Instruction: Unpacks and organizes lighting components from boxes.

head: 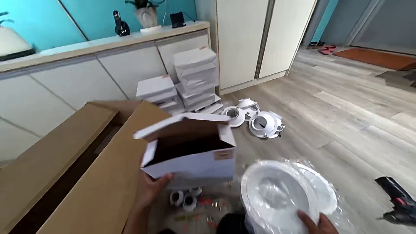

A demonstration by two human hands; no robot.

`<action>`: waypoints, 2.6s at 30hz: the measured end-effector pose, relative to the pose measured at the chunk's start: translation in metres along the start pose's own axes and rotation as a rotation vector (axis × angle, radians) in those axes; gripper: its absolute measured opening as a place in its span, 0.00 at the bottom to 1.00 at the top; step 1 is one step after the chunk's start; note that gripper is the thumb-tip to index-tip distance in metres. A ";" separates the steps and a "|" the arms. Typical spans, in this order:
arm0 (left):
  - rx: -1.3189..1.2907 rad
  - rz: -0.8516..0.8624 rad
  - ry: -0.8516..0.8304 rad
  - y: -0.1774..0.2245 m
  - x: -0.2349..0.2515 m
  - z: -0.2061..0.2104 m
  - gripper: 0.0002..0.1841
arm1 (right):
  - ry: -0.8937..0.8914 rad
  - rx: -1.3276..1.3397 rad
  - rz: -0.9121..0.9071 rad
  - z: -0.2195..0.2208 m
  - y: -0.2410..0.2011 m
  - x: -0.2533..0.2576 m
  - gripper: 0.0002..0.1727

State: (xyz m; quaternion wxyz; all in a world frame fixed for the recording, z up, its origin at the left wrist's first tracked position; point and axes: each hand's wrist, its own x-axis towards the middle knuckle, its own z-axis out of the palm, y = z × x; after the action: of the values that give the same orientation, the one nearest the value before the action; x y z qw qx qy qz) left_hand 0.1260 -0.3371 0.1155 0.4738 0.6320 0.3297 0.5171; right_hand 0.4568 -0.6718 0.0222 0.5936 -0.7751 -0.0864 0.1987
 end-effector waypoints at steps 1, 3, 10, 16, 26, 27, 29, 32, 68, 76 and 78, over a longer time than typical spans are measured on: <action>0.057 -0.044 -0.030 0.001 -0.039 -0.017 0.61 | 0.029 -0.019 -0.019 0.006 -0.008 -0.007 0.21; 0.184 -0.147 -0.014 0.001 -0.121 -0.059 0.58 | 0.065 -0.026 -0.081 0.011 -0.015 -0.022 0.22; 0.371 -0.099 -0.009 0.038 -0.294 -0.159 0.55 | -0.158 0.201 -0.374 0.036 -0.063 -0.086 0.19; 0.836 0.149 -0.118 0.057 -0.314 -0.205 0.64 | -0.521 0.310 -0.585 0.084 -0.108 -0.132 0.24; 0.996 -0.121 -0.081 0.112 -0.292 -0.213 0.34 | -0.740 0.265 -0.964 0.135 -0.112 -0.198 0.18; 1.027 -0.182 -0.065 0.116 -0.290 -0.211 0.33 | -0.721 0.268 -1.024 0.136 -0.115 -0.201 0.18; 1.071 -0.289 -0.162 0.126 -0.285 -0.210 0.31 | -0.687 0.278 -1.152 0.136 -0.121 -0.204 0.20; 1.068 -0.254 -0.325 0.143 -0.277 -0.210 0.27 | -0.800 0.299 -1.288 0.140 -0.133 -0.206 0.20; 0.325 -0.148 -0.324 0.100 -0.284 -0.212 0.39 | -1.770 -0.962 -1.221 0.231 -0.118 -0.228 0.31; 0.361 -0.085 -0.329 0.100 -0.283 -0.204 0.34 | -1.942 -0.869 -1.090 0.223 -0.110 -0.230 0.23; 0.459 -0.016 -0.260 0.098 -0.284 -0.206 0.33 | -1.736 -0.500 -1.146 0.204 -0.105 -0.211 0.22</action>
State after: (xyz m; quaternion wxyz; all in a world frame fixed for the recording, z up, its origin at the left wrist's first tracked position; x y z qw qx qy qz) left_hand -0.1502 -0.5743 0.1139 0.3605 0.7814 0.3798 0.3394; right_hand 0.1928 -0.5394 0.1213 0.1583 -0.3122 -0.8687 0.3505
